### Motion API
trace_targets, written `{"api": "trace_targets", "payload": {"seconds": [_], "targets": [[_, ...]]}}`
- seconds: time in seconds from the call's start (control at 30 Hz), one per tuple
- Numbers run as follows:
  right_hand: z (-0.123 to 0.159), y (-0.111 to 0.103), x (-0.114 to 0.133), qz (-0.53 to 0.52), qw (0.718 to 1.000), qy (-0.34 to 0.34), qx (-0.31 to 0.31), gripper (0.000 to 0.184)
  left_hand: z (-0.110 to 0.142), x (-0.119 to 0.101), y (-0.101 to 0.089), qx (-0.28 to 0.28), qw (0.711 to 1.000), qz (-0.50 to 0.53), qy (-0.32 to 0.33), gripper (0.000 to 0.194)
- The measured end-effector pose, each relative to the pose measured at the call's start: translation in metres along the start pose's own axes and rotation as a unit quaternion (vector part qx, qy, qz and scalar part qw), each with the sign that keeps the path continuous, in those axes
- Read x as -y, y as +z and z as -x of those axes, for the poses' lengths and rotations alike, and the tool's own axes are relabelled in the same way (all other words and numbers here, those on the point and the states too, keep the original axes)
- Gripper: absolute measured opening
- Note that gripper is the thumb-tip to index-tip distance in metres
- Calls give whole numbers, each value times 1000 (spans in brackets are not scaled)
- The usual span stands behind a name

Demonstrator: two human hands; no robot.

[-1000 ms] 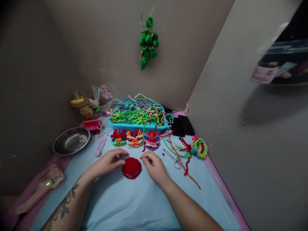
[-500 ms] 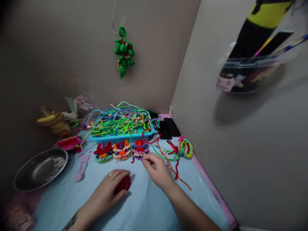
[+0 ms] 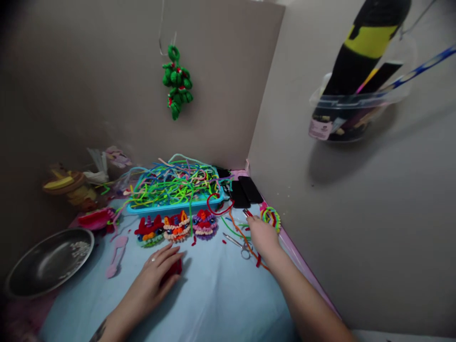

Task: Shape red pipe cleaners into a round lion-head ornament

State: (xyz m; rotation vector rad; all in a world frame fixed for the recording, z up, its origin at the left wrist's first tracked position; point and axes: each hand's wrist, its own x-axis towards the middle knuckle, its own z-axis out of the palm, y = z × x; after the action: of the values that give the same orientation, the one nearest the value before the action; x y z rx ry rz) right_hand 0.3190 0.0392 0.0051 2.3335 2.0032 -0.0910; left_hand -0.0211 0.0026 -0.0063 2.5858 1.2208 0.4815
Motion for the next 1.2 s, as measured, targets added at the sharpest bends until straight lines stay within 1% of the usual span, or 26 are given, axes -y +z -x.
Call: {"api": "trace_targets", "payload": {"seconds": [0.1, 0.23, 0.33, 0.4, 0.5, 0.53, 0.6, 0.7, 0.73, 0.77, 0.83, 0.87, 0.9, 0.97, 1.0, 1.03, 1.07, 1.1, 1.13, 1.17, 1.2], "targets": [[-3, -1, 4, 58, 998, 5, 32, 40, 1, 1, -1, -17, 1000, -4, -4, 38], [-2, 6, -2, 38, 999, -23, 31, 37, 0, 1, -2, -32, 999, -5, 1, 36], [0, 7, -17, -24, 999, -45, 1, 36, -1, 1, -3, -40, 999, -4, 10, 33], [1, -1, -26, -100, 993, -55, -42, 31, -1, 0, -4, -50, 999, -3, 11, 32], [-4, -22, -29, -230, 962, -116, -89, 24, -1, -2, -5, -61, 998, 4, 10, 31], [-7, -28, -24, -258, 952, -137, -90, 24, -1, -2, -5, -61, 998, 8, 12, 30], [-17, -34, -7, -284, 938, -186, -72, 23, -1, -4, -4, -63, 998, 18, 18, 30], [-36, -29, 27, -282, 919, -275, -31, 22, -2, -5, -3, -65, 997, 34, 21, 29], [-42, -26, 37, -267, 917, -297, -19, 22, -2, -5, -3, -65, 997, 39, 17, 28], [-46, -24, 43, -238, 923, -302, -7, 22, -2, -4, -3, -66, 997, 44, 13, 27], [-51, -28, 43, -156, 943, -291, 31, 23, -2, -4, -4, -70, 996, 50, 4, 25], [-50, -34, 37, -112, 957, -265, 37, 24, -2, -4, -5, -72, 996, 51, 2, 24], [-48, -42, 28, -72, 973, -219, 22, 24, -2, -4, -6, -76, 996, 51, 1, 24], [-40, -64, 6, -9, 992, -120, -24, 23, -1, -4, -7, -85, 995, 50, 5, 23], [-36, -75, -3, 10, 995, -88, -42, 23, -1, -4, -7, -91, 995, 50, 9, 23], [-31, -84, -10, 4, 995, -81, -61, 23, -1, -5, -8, -96, 994, 50, 17, 24], [-27, -91, -14, -33, 991, -99, -80, 25, -1, -6, -8, -103, 993, 50, 25, 24], [-23, -94, -12, -92, 983, -131, -89, 28, 0, -7, -8, -108, 992, 51, 35, 24], [-22, -93, -7, -161, 968, -172, -82, 28, 0, -8, -8, -113, 991, 53, 44, 25], [-22, -87, 2, -212, 951, -219, -53, 28, 0, -9, -7, -118, 990, 55, 52, 25], [-24, -78, 14, -237, 936, -261, -18, 27, 0, -10, -7, -122, 989, 58, 57, 26]]}}
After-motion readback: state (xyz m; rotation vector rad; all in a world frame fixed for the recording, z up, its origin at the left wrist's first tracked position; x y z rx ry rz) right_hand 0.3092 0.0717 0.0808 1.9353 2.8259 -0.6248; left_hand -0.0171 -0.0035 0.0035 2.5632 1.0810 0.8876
